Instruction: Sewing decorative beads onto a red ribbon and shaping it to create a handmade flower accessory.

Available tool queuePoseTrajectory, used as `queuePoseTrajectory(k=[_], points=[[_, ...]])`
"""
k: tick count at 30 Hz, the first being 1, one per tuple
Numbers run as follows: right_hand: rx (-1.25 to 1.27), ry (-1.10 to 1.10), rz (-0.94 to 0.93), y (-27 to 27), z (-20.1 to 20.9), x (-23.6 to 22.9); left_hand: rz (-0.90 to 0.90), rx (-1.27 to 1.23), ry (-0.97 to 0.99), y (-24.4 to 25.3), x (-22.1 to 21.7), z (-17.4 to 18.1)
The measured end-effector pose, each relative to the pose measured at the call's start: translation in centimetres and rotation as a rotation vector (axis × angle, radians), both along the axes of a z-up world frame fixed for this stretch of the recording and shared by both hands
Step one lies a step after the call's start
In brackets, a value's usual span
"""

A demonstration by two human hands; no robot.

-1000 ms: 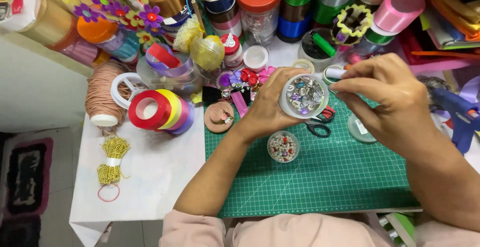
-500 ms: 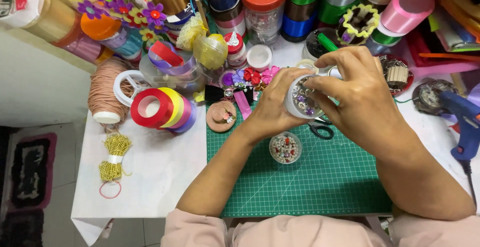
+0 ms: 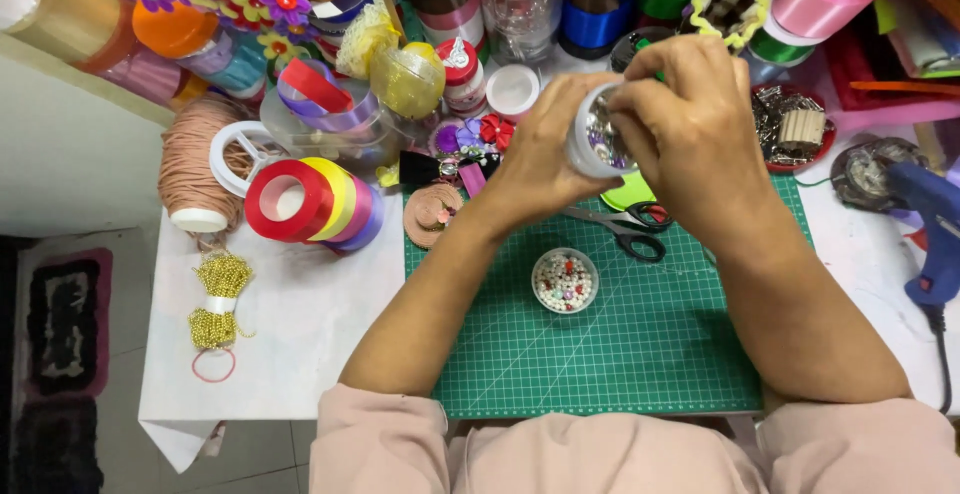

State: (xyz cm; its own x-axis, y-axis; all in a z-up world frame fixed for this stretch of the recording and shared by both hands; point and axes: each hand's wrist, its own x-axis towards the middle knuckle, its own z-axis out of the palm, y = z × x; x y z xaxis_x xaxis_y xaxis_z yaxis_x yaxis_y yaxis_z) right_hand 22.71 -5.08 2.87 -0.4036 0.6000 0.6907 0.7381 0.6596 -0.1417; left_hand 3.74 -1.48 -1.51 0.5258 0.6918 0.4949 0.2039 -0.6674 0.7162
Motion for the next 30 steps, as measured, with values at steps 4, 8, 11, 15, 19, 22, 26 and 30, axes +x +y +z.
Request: queuePoseTrajectory(k=[4,8,11,15,19,22,26,30], points=[[0.082,0.207,0.098,0.6,1.1,0.2,0.11,0.018,0.008,2.0,0.4,0.8],[-0.07,0.517,0.12,0.8,0.5,1.7,0.278,-0.05,0.072,3.7,0.4,-0.3],[-0.235,0.76,0.141,1.0,0.2,3.0,0.314,-0.154,-0.052,4.0,0.1,-1.0],[-0.335,0.83,0.078,0.5,1.6,3.7,0.45,-0.229,-0.203,4.4,0.1,-2.3],[-0.386,0.896,0.095,0.0,2.1,3.5,0.544,-0.205,-0.192,5.8,1.1,-4.7],[-0.54,0.993,0.132,0.0,2.4,3.2,0.583,-0.183,-0.218,6.5,2.1,-5.7],[-0.667,0.984,0.132,-0.1,2.8,2.9,0.703,-0.132,-0.121,7.9,3.1,-7.1],[-0.719,0.993,0.137,-0.3,3.1,2.7,0.661,-0.08,-0.163,8.5,3.7,-8.3]])
